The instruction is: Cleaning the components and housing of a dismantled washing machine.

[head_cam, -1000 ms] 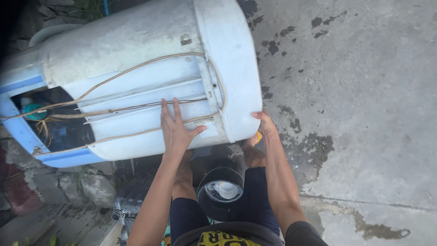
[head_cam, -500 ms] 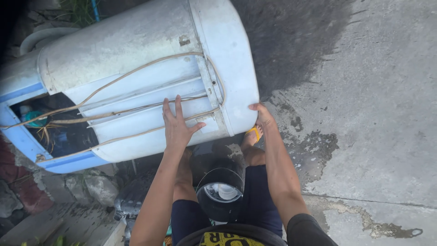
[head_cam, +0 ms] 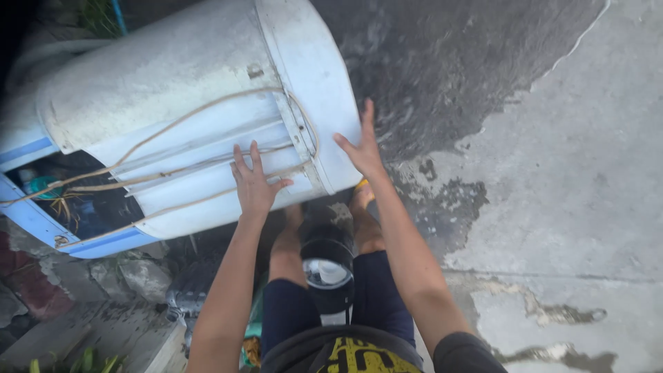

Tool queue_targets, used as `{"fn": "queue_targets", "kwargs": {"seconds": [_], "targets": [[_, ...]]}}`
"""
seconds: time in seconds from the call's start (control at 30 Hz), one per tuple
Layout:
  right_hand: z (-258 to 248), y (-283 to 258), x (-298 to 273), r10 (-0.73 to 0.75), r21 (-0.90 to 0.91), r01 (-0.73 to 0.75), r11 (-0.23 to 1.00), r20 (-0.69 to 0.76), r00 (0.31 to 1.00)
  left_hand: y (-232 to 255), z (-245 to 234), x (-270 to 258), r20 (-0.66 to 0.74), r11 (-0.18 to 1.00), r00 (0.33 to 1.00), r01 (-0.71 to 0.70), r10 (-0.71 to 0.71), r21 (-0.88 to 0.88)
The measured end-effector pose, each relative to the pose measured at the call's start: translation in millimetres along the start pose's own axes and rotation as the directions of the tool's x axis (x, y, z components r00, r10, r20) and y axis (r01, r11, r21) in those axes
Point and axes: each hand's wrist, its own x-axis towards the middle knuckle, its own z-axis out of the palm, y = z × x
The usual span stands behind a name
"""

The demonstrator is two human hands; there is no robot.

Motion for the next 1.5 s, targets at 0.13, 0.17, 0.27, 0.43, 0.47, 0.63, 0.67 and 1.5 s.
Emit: {"fn": "queue_targets", "kwargs": {"seconds": [0.13, 0.17, 0.27, 0.43, 0.47, 0.63, 0.67, 1.5], "targets": [[20, -18, -2, -0.028, -0.558, -0.02, 0.83, -0.077, 0.997, -6, 5, -7, -0.004, 1.0, 1.0, -0.015, 0.015, 0.012], [20, -19, -2, -0.028, -0.561, -0.022, 0.827, -0.081, 0.996, -4, 7, -4, -0.003, 1.0, 1.0, -0.019, 0.019, 0.008], [21, -32, -8, -0.073, -0.622, -0.015, 0.783, -0.116, 0.99, 1, 4, -7, 0.035, 0.999, 0.999, 0.007, -0.009, 0.043], [19, -57, -15, 0.331, -0.742, -0.303, 0.598, -0.117, 0.937, 42, 3, -18, 0.007, 0.993, 0.995, 0.1, -0.101, 0.062], [19, -60, -14, 0.328, -0.747, -0.297, 0.595, -0.111, 0.938, 58, 12, -10, 0.003, 0.992, 0.994, 0.108, -0.108, 0.057], [8, -66, -10, 0.375, -0.771, -0.277, 0.574, -0.054, 0.925, 141, 58, 37, -0.206, 0.984, 0.978, -0.077, 0.043, -0.159], [3, -56, -3, 0.367, -0.787, -0.246, 0.566, -0.026, 0.93, 149, 59, 45, -0.226, 0.985, 0.974, -0.05, 0.011, -0.168], [-416, 180, -73, 0.467, -0.884, -0.111, 0.453, 0.129, 0.875, 169, 112, 6, -0.314, 0.974, 0.922, 0.21, -0.226, -0.086]]}}
